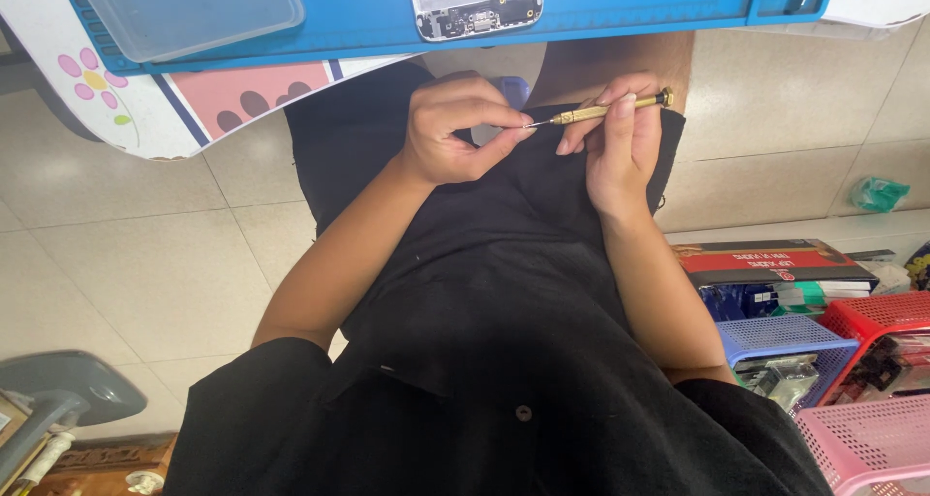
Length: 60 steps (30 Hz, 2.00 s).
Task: Repairing a mobile phone by disassembling and reassembling the internal frame components using a screwdriver.
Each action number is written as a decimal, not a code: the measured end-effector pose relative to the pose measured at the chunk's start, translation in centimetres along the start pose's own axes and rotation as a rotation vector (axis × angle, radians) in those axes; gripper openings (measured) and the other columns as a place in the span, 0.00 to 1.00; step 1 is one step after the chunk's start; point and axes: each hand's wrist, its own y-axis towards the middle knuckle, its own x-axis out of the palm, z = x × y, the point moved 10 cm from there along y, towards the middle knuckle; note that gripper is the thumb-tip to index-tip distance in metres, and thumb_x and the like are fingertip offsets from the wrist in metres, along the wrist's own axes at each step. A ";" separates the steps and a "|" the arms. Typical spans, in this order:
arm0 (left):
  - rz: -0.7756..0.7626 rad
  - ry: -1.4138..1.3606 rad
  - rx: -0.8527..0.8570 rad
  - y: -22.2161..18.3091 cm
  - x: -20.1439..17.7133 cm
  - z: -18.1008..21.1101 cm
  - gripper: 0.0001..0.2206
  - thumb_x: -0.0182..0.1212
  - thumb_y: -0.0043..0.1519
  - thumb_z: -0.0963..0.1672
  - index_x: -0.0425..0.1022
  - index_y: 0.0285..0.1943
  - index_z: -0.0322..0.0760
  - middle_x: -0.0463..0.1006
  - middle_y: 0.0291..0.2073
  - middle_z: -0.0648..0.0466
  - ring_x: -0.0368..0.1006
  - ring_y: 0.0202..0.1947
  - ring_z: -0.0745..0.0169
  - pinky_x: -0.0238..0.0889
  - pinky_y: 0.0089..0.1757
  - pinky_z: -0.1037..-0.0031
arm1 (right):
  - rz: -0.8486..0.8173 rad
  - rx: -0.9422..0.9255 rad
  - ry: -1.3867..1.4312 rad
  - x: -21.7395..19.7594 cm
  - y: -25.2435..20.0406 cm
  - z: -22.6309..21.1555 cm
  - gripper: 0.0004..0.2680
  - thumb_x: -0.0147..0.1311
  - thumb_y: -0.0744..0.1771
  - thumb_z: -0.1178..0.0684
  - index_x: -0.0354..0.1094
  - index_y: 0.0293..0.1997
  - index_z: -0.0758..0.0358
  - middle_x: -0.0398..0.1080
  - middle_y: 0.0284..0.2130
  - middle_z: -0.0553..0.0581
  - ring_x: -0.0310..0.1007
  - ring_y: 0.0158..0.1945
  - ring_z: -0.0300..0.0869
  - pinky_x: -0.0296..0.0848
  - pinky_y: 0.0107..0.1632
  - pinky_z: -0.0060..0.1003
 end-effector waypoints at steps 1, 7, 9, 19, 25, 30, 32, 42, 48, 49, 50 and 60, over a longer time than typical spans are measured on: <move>0.000 0.001 0.001 0.0 0.0 0.0 0.07 0.75 0.56 0.36 0.84 0.39 0.36 0.80 0.30 0.54 0.76 0.29 0.66 0.66 0.30 0.77 | 0.000 -0.001 0.000 0.0 0.0 0.0 0.08 0.35 0.78 0.47 0.53 0.53 0.59 0.66 0.25 0.58 0.69 0.26 0.40 0.66 0.34 0.29; -0.009 0.009 -0.020 -0.2 0.1 -0.4 0.06 0.75 0.57 0.37 0.84 0.39 0.36 0.80 0.29 0.54 0.75 0.28 0.67 0.65 0.30 0.78 | 0.011 0.008 -0.016 0.0 -0.2 0.3 0.08 0.35 0.78 0.47 0.54 0.54 0.59 0.66 0.26 0.58 0.70 0.27 0.40 0.66 0.34 0.29; -0.013 -0.002 -0.017 -0.3 0.1 -0.4 0.06 0.75 0.57 0.36 0.84 0.39 0.36 0.81 0.30 0.54 0.76 0.28 0.67 0.66 0.30 0.78 | 0.038 -0.020 -0.030 -0.3 -0.3 0.2 0.08 0.35 0.78 0.47 0.54 0.54 0.59 0.66 0.26 0.58 0.70 0.26 0.40 0.66 0.33 0.28; -0.017 0.015 -0.043 -0.2 0.2 -0.4 0.05 0.75 0.57 0.36 0.84 0.38 0.35 0.80 0.29 0.53 0.75 0.28 0.67 0.66 0.30 0.78 | 0.038 0.007 -0.039 -0.3 -0.1 0.3 0.08 0.36 0.78 0.47 0.54 0.52 0.60 0.65 0.25 0.57 0.70 0.26 0.40 0.66 0.33 0.29; -0.020 0.013 -0.046 -0.1 0.1 -0.3 0.05 0.75 0.57 0.36 0.84 0.38 0.35 0.80 0.29 0.53 0.75 0.27 0.67 0.65 0.30 0.78 | 0.042 0.003 -0.039 -0.3 -0.1 0.3 0.09 0.36 0.78 0.47 0.54 0.52 0.60 0.65 0.25 0.57 0.69 0.26 0.40 0.66 0.33 0.29; -0.013 0.020 -0.048 -0.2 0.2 -0.5 0.05 0.75 0.57 0.36 0.84 0.38 0.35 0.81 0.30 0.53 0.75 0.28 0.68 0.65 0.30 0.78 | 0.038 0.003 -0.048 -0.2 0.1 0.1 0.09 0.36 0.78 0.47 0.54 0.52 0.60 0.66 0.25 0.57 0.70 0.26 0.41 0.66 0.33 0.29; -0.015 0.024 -0.045 -0.2 0.2 -0.5 0.05 0.75 0.57 0.36 0.84 0.38 0.35 0.81 0.30 0.53 0.75 0.28 0.68 0.66 0.30 0.78 | 0.036 0.002 -0.052 -0.2 0.1 0.2 0.09 0.36 0.78 0.47 0.54 0.52 0.60 0.66 0.25 0.57 0.70 0.26 0.40 0.66 0.33 0.29; 0.056 0.122 0.048 0.2 -0.5 0.7 0.08 0.76 0.53 0.37 0.84 0.38 0.38 0.81 0.29 0.55 0.73 0.29 0.63 0.64 0.33 0.74 | 0.067 0.024 -0.041 -0.7 -0.1 0.6 0.10 0.37 0.78 0.47 0.54 0.49 0.61 0.65 0.28 0.56 0.70 0.27 0.40 0.66 0.33 0.29; 0.056 0.101 0.047 0.1 -0.7 0.5 0.08 0.77 0.54 0.37 0.85 0.39 0.37 0.81 0.30 0.54 0.75 0.30 0.63 0.66 0.34 0.74 | 0.057 0.016 -0.021 -0.6 -0.1 0.5 0.09 0.37 0.78 0.47 0.54 0.50 0.61 0.66 0.27 0.57 0.70 0.26 0.40 0.65 0.32 0.28; 0.055 0.098 0.048 0.1 -0.7 0.6 0.08 0.77 0.54 0.37 0.85 0.39 0.37 0.81 0.30 0.54 0.75 0.30 0.63 0.66 0.34 0.74 | 0.059 0.016 -0.022 -0.6 -0.1 0.5 0.09 0.37 0.78 0.47 0.54 0.50 0.61 0.66 0.27 0.57 0.70 0.26 0.40 0.65 0.32 0.28; 0.039 0.091 0.023 0.0 -0.6 0.4 0.09 0.78 0.54 0.38 0.84 0.41 0.37 0.81 0.32 0.53 0.76 0.31 0.64 0.67 0.34 0.75 | 0.057 0.021 -0.027 -0.6 -0.1 0.5 0.09 0.37 0.78 0.47 0.55 0.51 0.61 0.66 0.27 0.56 0.70 0.26 0.40 0.64 0.32 0.28; 0.053 0.118 0.050 -0.1 -0.9 0.4 0.09 0.80 0.53 0.39 0.84 0.38 0.37 0.81 0.30 0.54 0.75 0.32 0.62 0.67 0.35 0.74 | 0.055 0.025 -0.021 -0.6 -0.2 0.7 0.09 0.36 0.79 0.47 0.54 0.50 0.61 0.65 0.27 0.57 0.69 0.26 0.40 0.64 0.32 0.28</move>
